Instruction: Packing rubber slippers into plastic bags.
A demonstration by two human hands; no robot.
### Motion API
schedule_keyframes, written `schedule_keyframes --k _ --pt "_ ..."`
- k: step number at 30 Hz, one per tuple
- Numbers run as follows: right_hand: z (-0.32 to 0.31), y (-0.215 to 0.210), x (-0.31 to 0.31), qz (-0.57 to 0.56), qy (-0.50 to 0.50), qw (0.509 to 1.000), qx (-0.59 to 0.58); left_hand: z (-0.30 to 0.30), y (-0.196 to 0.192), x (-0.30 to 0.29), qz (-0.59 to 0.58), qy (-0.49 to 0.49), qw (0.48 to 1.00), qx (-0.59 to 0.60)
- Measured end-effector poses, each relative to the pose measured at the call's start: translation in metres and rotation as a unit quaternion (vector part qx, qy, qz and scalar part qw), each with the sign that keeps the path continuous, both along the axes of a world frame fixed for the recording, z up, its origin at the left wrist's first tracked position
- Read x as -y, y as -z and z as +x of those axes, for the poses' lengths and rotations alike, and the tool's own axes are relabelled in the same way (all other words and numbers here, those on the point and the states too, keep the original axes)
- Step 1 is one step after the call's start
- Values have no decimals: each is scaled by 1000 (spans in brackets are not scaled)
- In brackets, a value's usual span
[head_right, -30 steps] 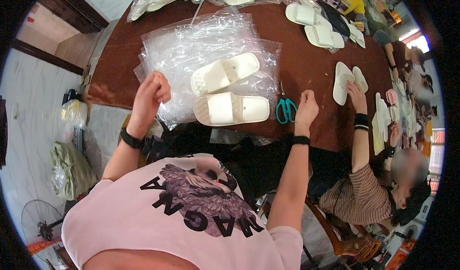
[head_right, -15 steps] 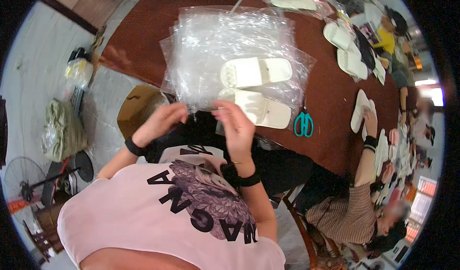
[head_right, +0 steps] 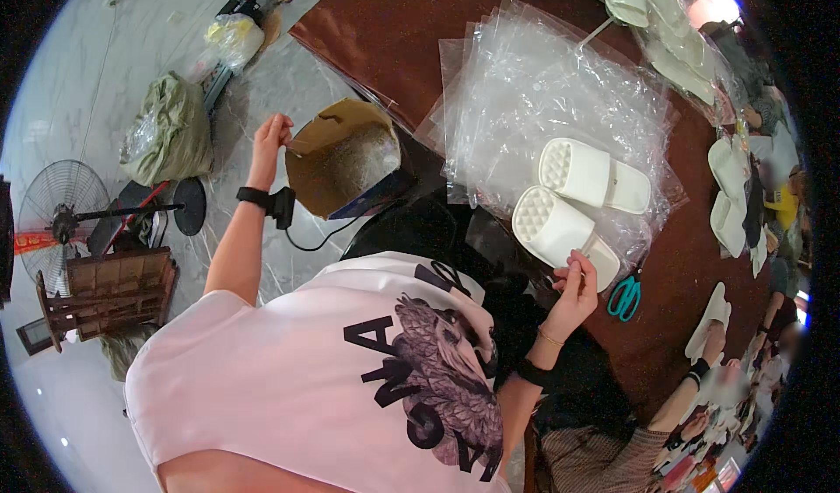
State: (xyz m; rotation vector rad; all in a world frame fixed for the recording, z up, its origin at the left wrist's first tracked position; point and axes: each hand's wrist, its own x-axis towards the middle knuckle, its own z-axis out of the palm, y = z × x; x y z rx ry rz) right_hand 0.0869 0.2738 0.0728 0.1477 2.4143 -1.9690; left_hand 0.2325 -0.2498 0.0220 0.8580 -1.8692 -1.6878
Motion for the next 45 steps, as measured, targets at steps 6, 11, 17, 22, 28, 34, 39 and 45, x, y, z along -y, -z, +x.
schedule_keyframes --k 6,11,17,22,28,34,39,45 --pt "3 1 9 19 -15 1000 4 11 108 24 40 -90 983 154" --pt "3 1 9 28 -5 1000 7 42 208 56 120 -112 958 234" --pt "-6 3 14 34 19 999 -23 47 222 60 -113 -63 935 330" --pt "-22 -8 19 216 66 974 -7 -72 25 -71 -291 -59 953 67" --pt "-40 3 10 345 -28 938 24 -153 -88 -216 -149 294 940 -89" --pt "-9 -33 -8 350 -7 933 -82 -222 -61 -298 -25 455 890 35" --pt "11 -61 -52 380 -33 922 -58 -247 -51 -329 281 383 875 95" --pt "-1 -113 -83 543 -132 813 -162 -264 -31 -346 104 308 945 38"
